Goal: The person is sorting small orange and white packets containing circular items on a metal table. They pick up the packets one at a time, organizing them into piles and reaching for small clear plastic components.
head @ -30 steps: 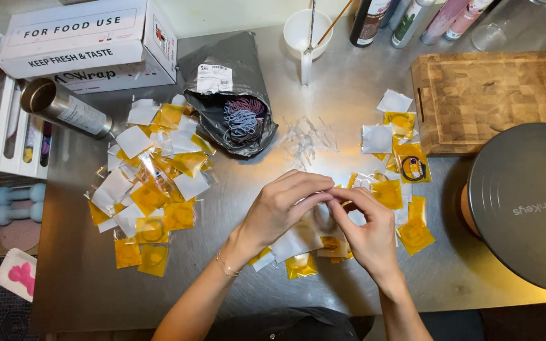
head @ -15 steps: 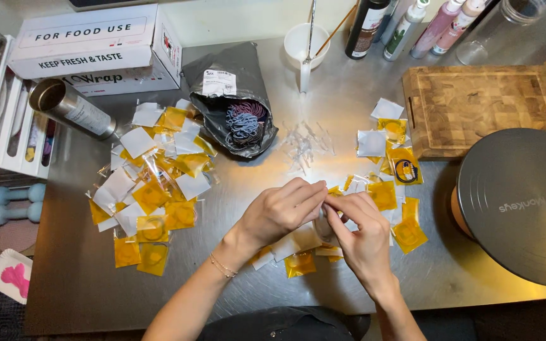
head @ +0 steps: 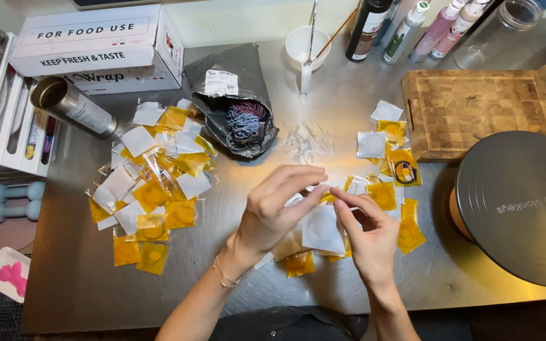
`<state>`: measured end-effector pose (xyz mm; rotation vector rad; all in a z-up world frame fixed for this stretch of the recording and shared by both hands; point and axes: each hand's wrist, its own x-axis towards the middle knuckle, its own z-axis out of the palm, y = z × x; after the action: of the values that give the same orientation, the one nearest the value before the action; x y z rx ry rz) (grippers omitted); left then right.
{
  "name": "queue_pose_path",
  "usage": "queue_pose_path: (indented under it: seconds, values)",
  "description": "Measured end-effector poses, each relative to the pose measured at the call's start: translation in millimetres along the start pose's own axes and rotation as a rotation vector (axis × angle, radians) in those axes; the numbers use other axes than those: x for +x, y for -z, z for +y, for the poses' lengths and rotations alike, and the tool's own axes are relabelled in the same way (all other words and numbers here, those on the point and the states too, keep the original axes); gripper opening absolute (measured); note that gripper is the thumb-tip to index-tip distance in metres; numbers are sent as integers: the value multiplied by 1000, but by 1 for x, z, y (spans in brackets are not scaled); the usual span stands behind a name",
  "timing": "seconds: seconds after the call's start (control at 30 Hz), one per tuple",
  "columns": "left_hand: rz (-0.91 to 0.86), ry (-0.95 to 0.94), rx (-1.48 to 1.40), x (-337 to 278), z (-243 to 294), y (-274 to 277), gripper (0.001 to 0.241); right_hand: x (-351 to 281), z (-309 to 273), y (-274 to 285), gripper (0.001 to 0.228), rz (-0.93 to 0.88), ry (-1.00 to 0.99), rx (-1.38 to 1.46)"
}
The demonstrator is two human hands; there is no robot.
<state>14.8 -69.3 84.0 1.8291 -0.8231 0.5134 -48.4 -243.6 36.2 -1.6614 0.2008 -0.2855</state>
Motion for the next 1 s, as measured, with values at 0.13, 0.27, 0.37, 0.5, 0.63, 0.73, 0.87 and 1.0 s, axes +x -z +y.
queue_pose_path:
  seconds: [0.13,0.27,0.37,0.5,0.63,0.73,0.87,1.0]
  values:
    - [-144,-66,95,-8,1,-4,20,-1,7,3,25,-9,-54,74]
    - [-156,9,5,-11,1,-7,21,-2,3,3,24,-33,33,20]
    - [-167,-6,29,-13,-2,-7,21,-3,-9,-1,24,-29,95,-102]
    - [-223,-50,47,-14,-9,-5,21,-4,-25,-4,25,0,236,-357]
    - [-274,-144,142,-6,-4,-1,23,-6,-28,-5,24,-1,330,-435]
    - [-255,-186,216,-8,-11,-8,24,-6,-28,-9,24,1,345,-445]
    - [-53,-10,77,-6,-30,-20,19,-2,-26,-9,25,46,273,-378]
    - [109,423,-162,12,-88,-43,12,1,-4,7,24,139,208,-201]
